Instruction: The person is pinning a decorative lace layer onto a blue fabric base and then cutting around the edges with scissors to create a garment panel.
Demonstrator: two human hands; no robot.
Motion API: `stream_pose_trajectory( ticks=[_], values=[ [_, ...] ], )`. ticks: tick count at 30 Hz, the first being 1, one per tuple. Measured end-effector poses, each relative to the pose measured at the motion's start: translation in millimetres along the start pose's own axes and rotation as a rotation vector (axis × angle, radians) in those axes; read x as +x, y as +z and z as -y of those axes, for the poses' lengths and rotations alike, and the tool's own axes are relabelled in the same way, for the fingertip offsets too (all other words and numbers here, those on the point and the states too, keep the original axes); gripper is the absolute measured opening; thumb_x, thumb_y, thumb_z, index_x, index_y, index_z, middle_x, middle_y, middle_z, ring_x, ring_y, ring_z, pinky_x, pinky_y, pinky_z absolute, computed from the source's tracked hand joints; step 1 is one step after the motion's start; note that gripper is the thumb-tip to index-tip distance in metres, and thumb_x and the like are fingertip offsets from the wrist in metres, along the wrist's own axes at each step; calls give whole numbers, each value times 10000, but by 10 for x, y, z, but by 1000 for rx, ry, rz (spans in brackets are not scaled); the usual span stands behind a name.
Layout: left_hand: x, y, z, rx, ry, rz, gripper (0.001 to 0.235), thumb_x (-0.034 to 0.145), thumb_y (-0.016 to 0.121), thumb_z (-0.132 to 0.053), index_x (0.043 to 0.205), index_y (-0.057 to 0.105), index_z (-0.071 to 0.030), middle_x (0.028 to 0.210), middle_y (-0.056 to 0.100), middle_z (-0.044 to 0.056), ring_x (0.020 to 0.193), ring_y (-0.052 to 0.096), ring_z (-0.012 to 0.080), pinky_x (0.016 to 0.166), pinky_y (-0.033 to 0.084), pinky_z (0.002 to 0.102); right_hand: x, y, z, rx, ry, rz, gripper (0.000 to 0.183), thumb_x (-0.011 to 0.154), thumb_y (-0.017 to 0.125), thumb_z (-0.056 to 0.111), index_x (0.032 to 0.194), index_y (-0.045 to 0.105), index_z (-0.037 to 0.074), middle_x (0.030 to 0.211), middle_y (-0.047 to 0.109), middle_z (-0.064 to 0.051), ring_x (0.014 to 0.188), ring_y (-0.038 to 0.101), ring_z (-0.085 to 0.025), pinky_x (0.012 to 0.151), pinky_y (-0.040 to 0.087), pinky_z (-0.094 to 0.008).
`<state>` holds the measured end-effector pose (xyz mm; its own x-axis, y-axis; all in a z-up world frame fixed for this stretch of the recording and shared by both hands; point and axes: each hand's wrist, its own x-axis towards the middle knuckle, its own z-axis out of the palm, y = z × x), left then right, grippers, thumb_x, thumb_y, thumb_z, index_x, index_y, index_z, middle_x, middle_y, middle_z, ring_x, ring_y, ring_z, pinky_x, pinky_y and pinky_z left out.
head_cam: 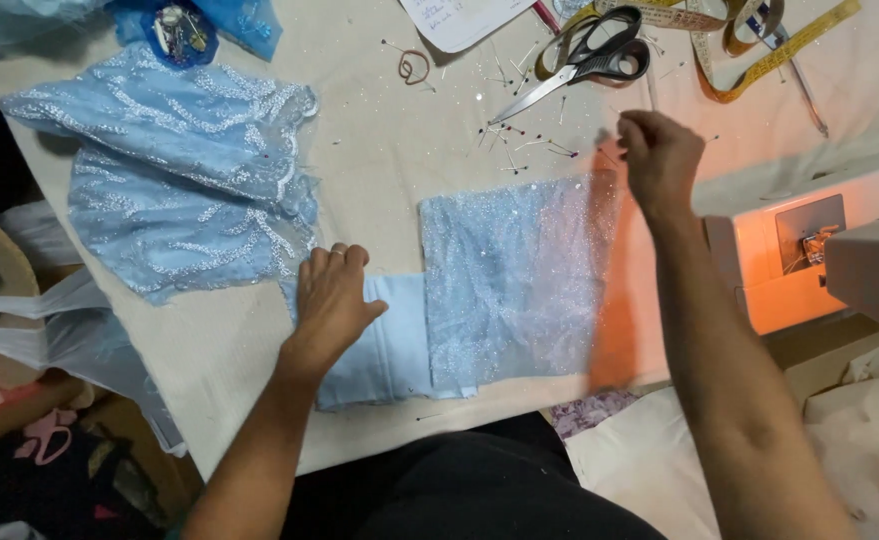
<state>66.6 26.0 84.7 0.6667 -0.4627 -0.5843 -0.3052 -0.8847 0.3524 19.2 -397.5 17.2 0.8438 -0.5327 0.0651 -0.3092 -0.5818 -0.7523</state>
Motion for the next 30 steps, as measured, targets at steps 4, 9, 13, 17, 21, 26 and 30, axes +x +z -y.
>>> stream_pose_trajectory(
  ticks=[4, 9, 13, 17, 21, 26, 30],
  values=[
    [123, 84, 180, 131, 14, 138, 386, 778, 836, -348, 992, 570, -168, 985, 605, 14, 992, 500, 239, 943, 322, 376, 90, -175, -111, -199, -6, 13, 291, 925, 800, 91, 1191, 712, 14, 1100, 688, -184, 812, 704, -248, 739, 581, -365],
    [-187, -269, 361, -238, -63, 530, 288, 786, 783, -241, 1049, 740, -133, 1008, 739, 179, 1025, 653, 381, 893, 476, 426, -853, -249, -140, -173, 325, 155, 595, 996, 797, 399, 1219, 501, -67, 1116, 585, -226, 1022, 639, -385, 853, 546, -479],
    [-147, -302, 586, -244, -61, 538, 308, 833, 701, -149, 1139, 712, -114, 1113, 754, 209, 1117, 651, 444, 935, 479, 481, -1402, -246, 207, -288, 580, 289, 702, 840, 866, 518, 1186, 569, -16, 1057, 684, -177, 993, 677, -349, 832, 532, -452],
    [-139, -148, 877, -301, -83, 446, 334, 846, 662, -159, 1176, 706, -131, 1061, 771, 149, 1054, 680, 381, 930, 497, 462, -1628, -99, -158, -230, 594, 312, 630, 847, 854, 507, 1099, 632, -26, 942, 671, -205, 945, 666, -385, 780, 517, -482],
    [-132, 77, 1033, -448, -70, 198, 180, 876, 651, -182, 1028, 743, -209, 856, 682, -43, 830, 623, 122, 779, 433, 261, -1356, -301, -502, -474, 491, 201, 584, 921, 815, 580, 856, 545, 66, 819, 607, -112, 722, 550, -238, 646, 461, -408],
    [-224, 35, 956, -205, -51, 165, 243, 911, 603, -292, 1144, 667, -307, 1173, 726, -35, 1156, 641, 167, 850, 467, 391, -1244, -418, -705, -250, 378, 109, 481, 956, 814, 352, 1084, 451, 63, 919, 501, -53, 813, 495, -184, 668, 447, -345],
    [-360, -103, 1002, -301, -121, 256, 340, 908, 560, -189, 1234, 610, -270, 1226, 669, 50, 1120, 630, 225, 905, 441, 358, -1485, -564, 139, -387, 442, 121, 743, 908, 788, 297, 1474, 400, 12, 1306, 576, -226, 1170, 569, -354, 991, 428, -505]
  ],
)
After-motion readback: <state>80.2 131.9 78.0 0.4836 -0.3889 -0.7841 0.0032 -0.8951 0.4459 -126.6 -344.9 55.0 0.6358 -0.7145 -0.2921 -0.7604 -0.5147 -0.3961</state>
